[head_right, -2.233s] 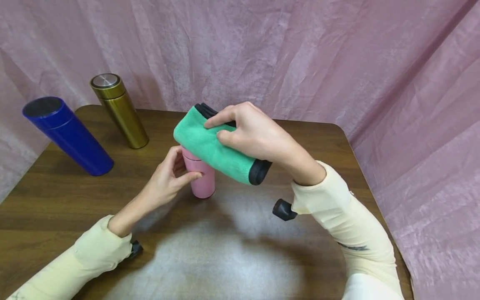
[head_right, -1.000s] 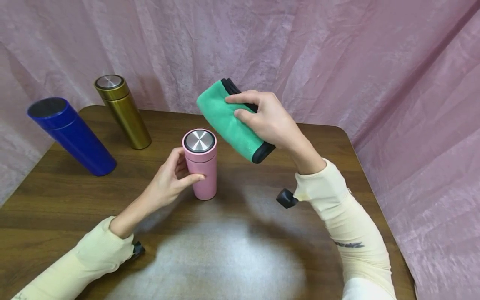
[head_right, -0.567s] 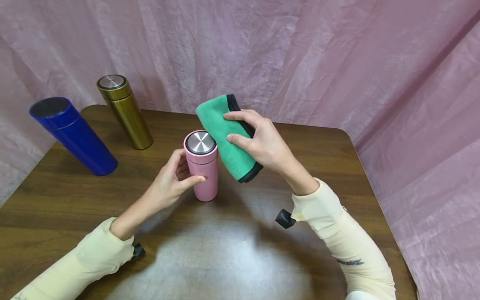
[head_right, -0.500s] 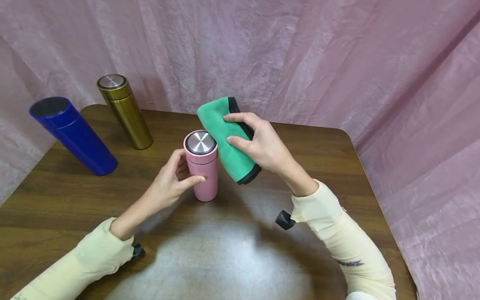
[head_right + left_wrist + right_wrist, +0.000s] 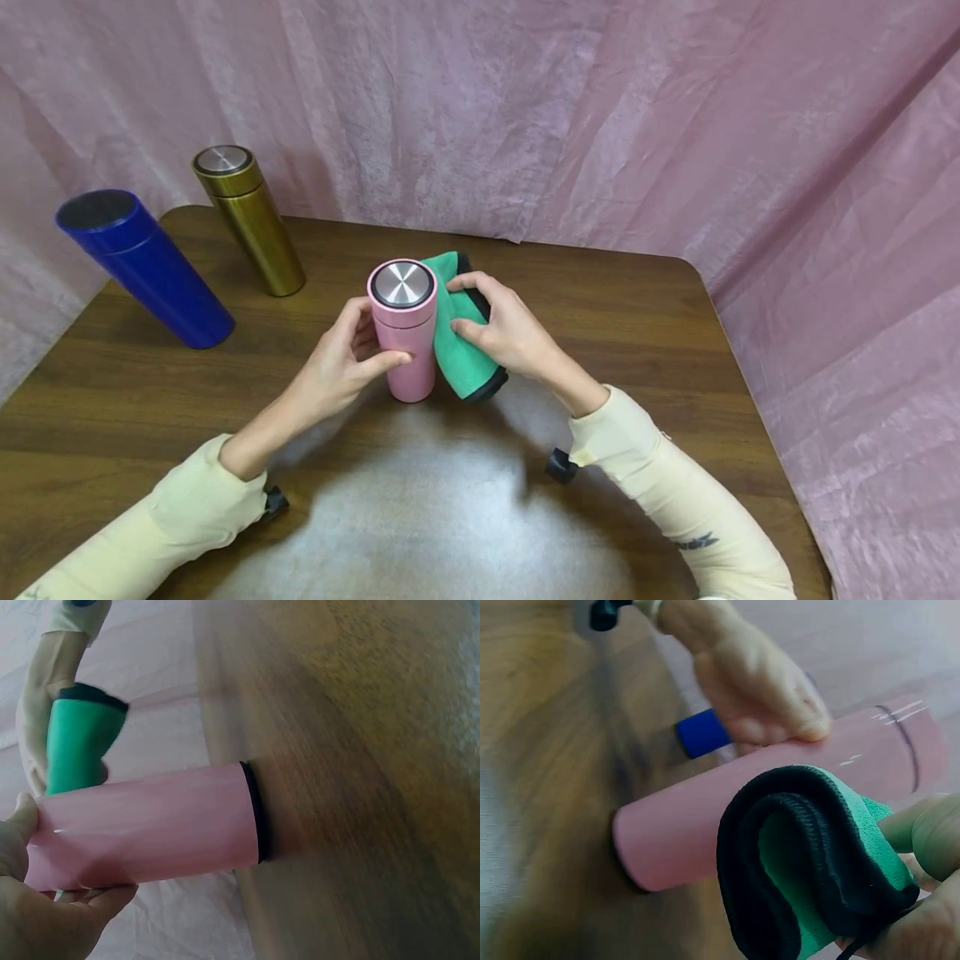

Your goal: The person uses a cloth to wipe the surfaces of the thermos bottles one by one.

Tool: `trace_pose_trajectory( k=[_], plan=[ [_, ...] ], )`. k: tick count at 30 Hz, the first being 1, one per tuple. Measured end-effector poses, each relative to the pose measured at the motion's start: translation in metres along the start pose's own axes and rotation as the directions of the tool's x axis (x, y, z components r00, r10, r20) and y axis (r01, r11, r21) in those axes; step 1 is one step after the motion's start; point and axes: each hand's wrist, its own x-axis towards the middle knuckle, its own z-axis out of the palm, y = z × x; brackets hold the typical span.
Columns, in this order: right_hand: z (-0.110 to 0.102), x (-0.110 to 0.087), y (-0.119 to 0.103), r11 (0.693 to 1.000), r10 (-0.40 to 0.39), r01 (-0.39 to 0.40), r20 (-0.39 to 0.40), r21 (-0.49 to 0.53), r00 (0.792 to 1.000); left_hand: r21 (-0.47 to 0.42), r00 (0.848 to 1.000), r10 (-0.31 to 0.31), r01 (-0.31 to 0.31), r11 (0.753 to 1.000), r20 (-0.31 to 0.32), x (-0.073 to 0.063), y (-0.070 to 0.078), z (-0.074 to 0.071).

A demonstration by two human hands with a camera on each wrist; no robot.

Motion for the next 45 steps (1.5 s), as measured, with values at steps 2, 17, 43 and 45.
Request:
trace_pose_trajectory(
  k=[2,17,43,45],
  plan=[
    [0.006,-0.001,0.008,1.0,0.012,-0.012,0.012,-0.002,1.0,-0.002,1.0,-0.003,0.003,1.0,0.004,0.0,0.0,0.0],
    [0.046,-0.002,0.057,0.985,0.112,-0.091,0.142,-0.145,0.983,0.013,1.0,0.006,-0.006,1.0,0.011,0.0,-0.001,-0.001],
    [-0.021,-0.023,-0.052,0.986,-0.163,0.153,-0.201,-0.064,0.966,0.003,1.0,0.001,-0.001,1.0,-0.004,0.0,-0.002,-0.001],
    [-0.022,-0.023,-0.056,0.975,-0.221,0.208,-0.233,-0.077,0.947,0.004,1.0,0.003,-0.003,1.0,-0.001,0.0,-0.002,-0.001]
  ],
)
